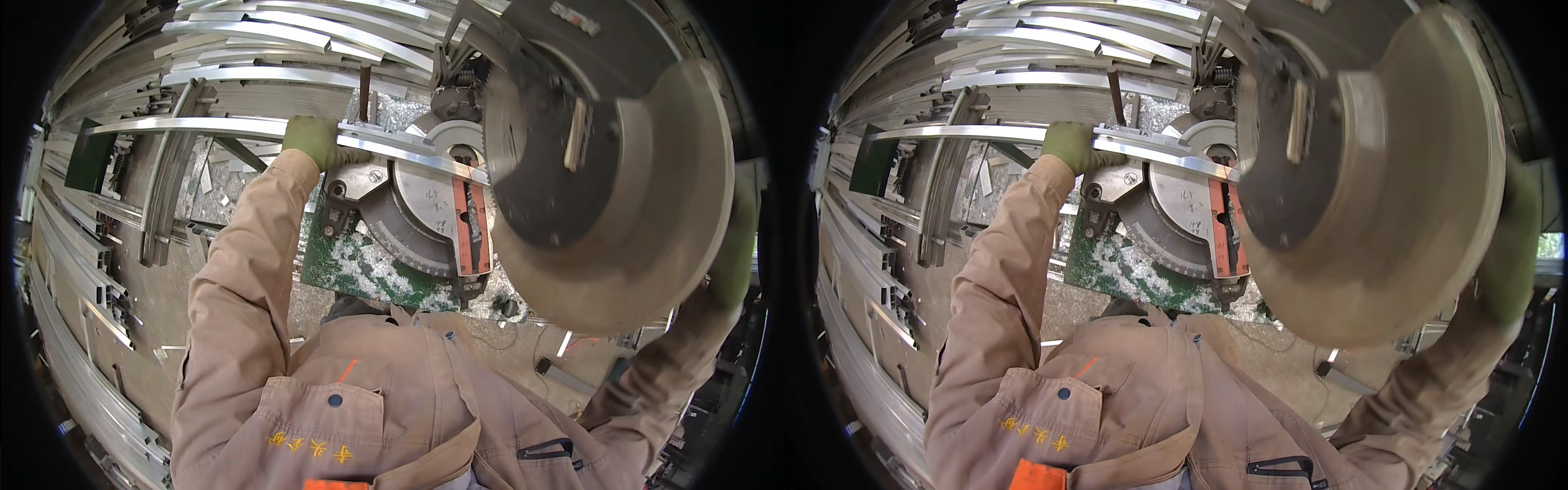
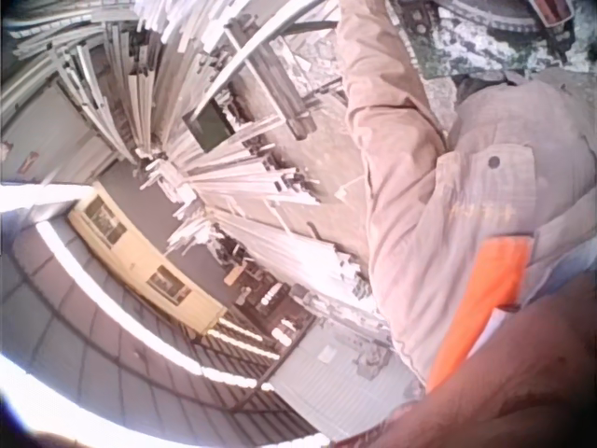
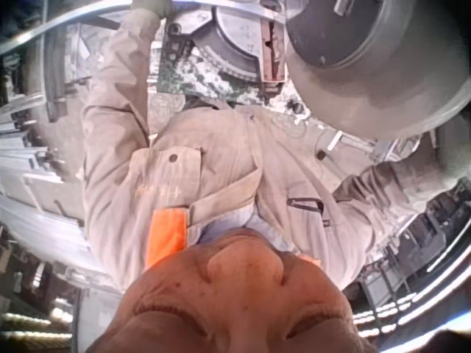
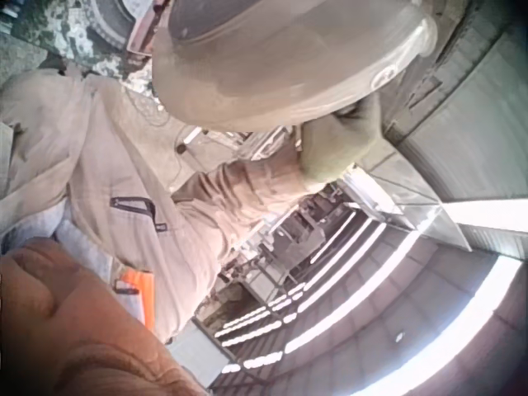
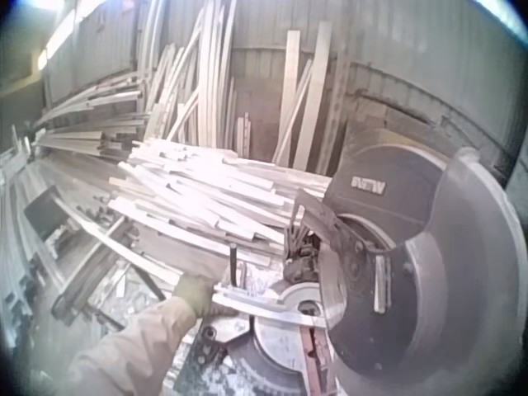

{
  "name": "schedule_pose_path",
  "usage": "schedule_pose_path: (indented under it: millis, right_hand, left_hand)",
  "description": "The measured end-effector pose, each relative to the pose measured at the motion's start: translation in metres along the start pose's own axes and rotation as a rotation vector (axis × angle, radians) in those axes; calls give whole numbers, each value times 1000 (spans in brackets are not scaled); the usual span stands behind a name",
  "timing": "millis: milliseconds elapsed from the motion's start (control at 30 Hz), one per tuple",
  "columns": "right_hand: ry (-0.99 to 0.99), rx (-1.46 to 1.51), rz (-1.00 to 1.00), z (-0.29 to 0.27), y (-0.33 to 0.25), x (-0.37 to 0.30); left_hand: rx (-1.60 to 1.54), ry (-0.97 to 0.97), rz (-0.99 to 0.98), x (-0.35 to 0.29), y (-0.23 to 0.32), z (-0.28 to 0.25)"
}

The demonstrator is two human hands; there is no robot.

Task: The person repeatedly positions aluminum profiles on a miter saw, lowers the blade to cut, and removes the cut pieces. The process is repeated multiple times with different profile lengths in a workshop setting.

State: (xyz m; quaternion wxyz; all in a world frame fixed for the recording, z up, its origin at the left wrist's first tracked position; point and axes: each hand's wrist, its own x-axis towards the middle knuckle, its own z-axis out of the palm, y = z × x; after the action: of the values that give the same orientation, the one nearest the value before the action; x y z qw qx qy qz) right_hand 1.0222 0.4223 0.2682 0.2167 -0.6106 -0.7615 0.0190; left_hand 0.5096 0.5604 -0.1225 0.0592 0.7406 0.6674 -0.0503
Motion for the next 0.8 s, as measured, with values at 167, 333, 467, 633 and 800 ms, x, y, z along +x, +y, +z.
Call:
schedule_pose_path:
  millis: [167,333,467,633,800]
  right_hand:
    - [93,212,155,34,28,-100]
    - [141,29,10,60,39,-124]
    - [120,-331,-181,57,49,-132]
    - [158,-262,-140,64,32,-128]
    - [172,-259,-268,67,29,-123]
  left_hand:
    - [8,-67,49,10,13,-8]
    - [-16,-5,11,6,6,-4]
    - [-94,5,50,1,13,-14]
    - [5,77,50,1,10,-7]
    - [23,65,55,2,14,-8]
